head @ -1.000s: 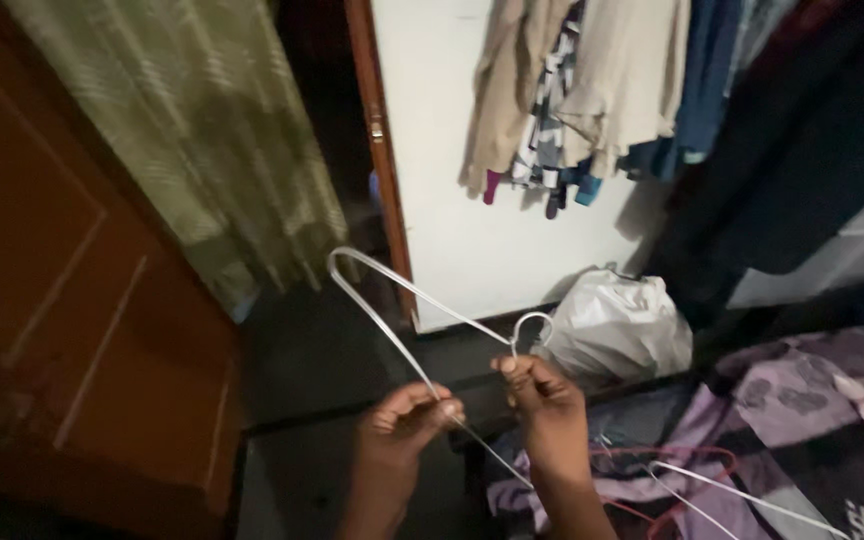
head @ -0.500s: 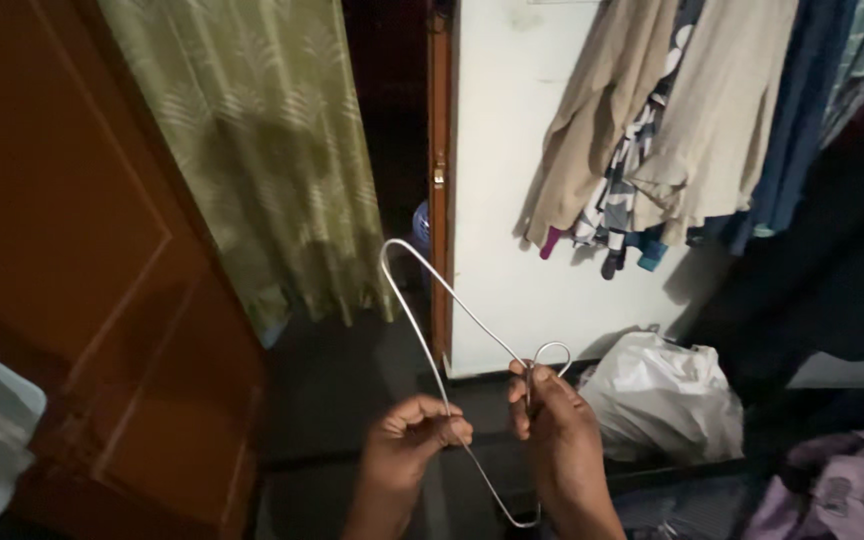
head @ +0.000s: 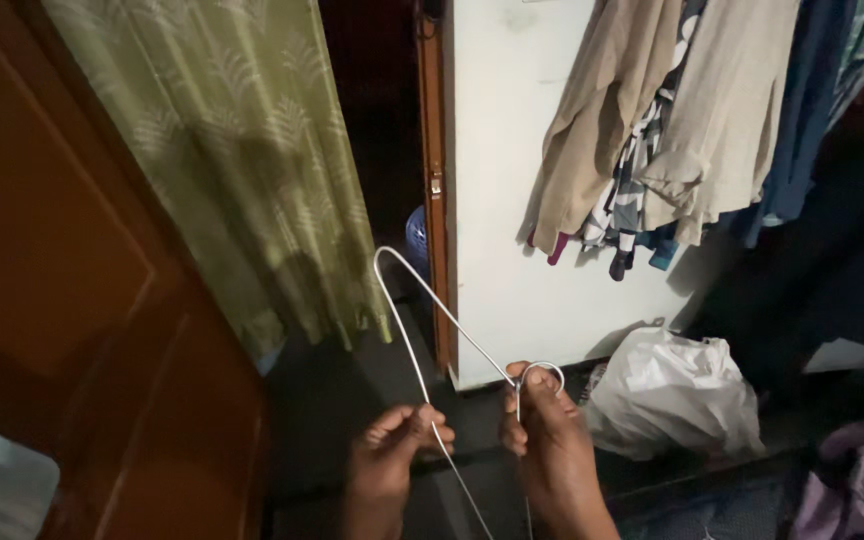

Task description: The person picks up a wire hanger and a plaid shirt from a bed. They then place the shirt onto the hanger, adjusting the collar and sleeves to fit properly. The person continues to smooth and arrange the shirt on the hanger.

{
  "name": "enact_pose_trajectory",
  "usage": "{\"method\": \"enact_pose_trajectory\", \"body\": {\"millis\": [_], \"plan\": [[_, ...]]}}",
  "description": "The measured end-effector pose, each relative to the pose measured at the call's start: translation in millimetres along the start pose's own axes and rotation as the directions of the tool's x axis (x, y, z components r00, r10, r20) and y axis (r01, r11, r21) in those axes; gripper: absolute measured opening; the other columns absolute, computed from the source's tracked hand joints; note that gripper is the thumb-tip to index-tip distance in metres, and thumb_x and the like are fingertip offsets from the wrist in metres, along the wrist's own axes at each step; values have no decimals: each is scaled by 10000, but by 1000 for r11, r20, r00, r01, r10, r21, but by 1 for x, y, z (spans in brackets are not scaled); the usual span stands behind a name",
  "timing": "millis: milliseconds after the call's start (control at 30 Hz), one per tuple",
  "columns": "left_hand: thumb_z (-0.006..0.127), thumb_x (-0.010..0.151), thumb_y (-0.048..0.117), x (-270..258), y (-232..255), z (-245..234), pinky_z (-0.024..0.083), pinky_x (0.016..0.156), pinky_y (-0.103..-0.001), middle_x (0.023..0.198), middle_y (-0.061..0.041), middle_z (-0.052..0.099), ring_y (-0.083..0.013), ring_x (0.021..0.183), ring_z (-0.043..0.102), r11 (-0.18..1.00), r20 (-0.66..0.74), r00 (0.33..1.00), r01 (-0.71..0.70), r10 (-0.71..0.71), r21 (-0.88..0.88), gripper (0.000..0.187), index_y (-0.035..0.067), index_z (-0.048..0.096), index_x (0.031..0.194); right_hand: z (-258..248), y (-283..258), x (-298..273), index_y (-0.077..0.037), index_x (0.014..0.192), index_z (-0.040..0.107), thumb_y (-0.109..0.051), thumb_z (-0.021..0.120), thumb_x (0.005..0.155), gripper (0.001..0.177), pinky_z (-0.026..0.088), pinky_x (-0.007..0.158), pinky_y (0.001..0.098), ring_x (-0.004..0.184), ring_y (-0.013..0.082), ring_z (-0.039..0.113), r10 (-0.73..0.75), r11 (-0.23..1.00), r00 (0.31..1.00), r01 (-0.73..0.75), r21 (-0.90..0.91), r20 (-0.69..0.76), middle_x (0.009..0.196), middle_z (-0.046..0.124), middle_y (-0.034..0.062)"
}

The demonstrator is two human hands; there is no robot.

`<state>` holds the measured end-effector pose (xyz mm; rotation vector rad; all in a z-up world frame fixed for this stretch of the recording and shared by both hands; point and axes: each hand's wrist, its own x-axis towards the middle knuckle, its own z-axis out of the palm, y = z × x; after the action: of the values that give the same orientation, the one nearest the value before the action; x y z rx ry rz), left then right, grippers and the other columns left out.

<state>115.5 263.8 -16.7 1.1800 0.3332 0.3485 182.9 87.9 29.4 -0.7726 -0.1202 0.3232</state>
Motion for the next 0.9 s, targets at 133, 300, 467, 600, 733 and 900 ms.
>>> {"method": "enact_pose_trajectory", "body": {"millis": [133,300,467,600,733,900], "plan": [[706,932,232,32,-6,-3,588,699,-311,792,-137,799,-175,703,734,993,44,994,-106,104,54,283,-40,770,972,0,4,33,-32,1095,661,-257,616,991,252,331,480,246,536,105,448,-50,998,998,51,-36,23,763,597,50],[734,930,170,91,-12,6,565,686,-306,837,-138,802,-158,689,698,987,83,985,-158,154,42,236,-48,754,1019,-1,-1,85,-13,1067,701,-203,647,974,218,338,529,228,572,87,455,-144,970,989,145,-195,20,772,621,45],[727,868,132,144,19,43,576,672,-308,1066,-95,728,-164,748,693,932,-95,945,-287,314,224,374,62,627,1222,-11,-19,154,4,1029,720,-150,671,963,175,321,517,225,560,73,435,-185,907,976,213,-363,112,753,646,13],[751,825,119,158,57,89,577,760,-383,1081,-123,690,-229,890,707,735,-423,773,-82,473,673,472,106,610,1275,-24,-32,198,9,987,744,-86,665,957,127,355,555,208,611,53,460,-214,764,943,324,-559,254,790,695,-4],[736,778,117,178,85,119,469,968,-517,1147,-150,680,-385,1074,675,-36,345,453,-563,822,826,375,77,638,1138,-34,-44,230,11,973,743,-54,722,943,74,509,675,212,746,56,625,-226,682,895,427,-594,384,828,713,-7],[763,832,163,214,55,152,449,952,-567,974,-117,725,-337,917,696,-54,568,546,-690,616,722,275,102,703,1093,-55,-55,247,6,1007,764,-74,750,929,112,483,657,209,744,44,586,-160,693,934,337,-638,319,803,712,-10]]}}
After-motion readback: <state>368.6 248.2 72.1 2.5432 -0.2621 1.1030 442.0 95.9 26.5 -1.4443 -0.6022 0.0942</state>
